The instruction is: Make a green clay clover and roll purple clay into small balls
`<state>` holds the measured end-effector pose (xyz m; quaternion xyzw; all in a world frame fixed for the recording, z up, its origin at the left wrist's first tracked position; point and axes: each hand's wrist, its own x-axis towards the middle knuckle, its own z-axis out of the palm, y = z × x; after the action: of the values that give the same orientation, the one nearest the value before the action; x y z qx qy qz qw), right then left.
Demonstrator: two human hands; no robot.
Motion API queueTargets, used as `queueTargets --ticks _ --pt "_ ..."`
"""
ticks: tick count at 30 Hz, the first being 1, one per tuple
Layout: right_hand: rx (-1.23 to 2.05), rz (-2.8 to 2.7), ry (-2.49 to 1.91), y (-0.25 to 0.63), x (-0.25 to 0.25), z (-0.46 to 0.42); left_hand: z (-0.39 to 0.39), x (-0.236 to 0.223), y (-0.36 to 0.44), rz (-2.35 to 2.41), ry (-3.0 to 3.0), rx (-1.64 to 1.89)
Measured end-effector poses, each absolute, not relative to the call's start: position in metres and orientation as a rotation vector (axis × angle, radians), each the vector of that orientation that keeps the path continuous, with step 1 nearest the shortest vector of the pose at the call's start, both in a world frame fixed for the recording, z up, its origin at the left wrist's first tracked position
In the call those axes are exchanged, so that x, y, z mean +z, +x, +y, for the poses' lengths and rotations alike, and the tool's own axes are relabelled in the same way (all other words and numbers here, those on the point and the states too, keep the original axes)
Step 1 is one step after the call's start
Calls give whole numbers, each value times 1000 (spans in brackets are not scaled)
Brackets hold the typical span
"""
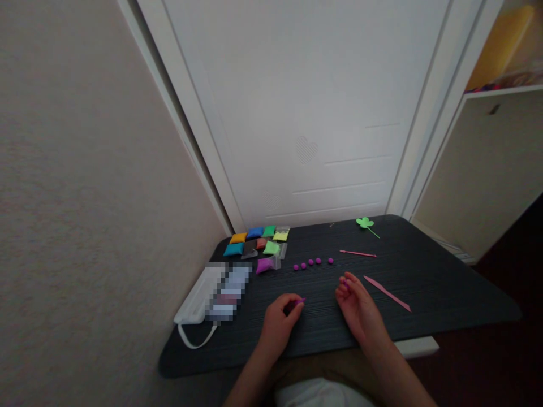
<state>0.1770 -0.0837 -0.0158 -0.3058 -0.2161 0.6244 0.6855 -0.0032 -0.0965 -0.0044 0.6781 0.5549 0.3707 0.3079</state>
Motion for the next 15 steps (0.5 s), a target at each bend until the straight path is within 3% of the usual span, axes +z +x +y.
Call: queueTargets --ticks 8,15 --pt "1489 -823 -783 158 -17 -93 -98 -8 -3 1410 1741 1019" --pt "1552 -697 -666 161 -12 -97 -85 -5 -56 1630 2132 847"
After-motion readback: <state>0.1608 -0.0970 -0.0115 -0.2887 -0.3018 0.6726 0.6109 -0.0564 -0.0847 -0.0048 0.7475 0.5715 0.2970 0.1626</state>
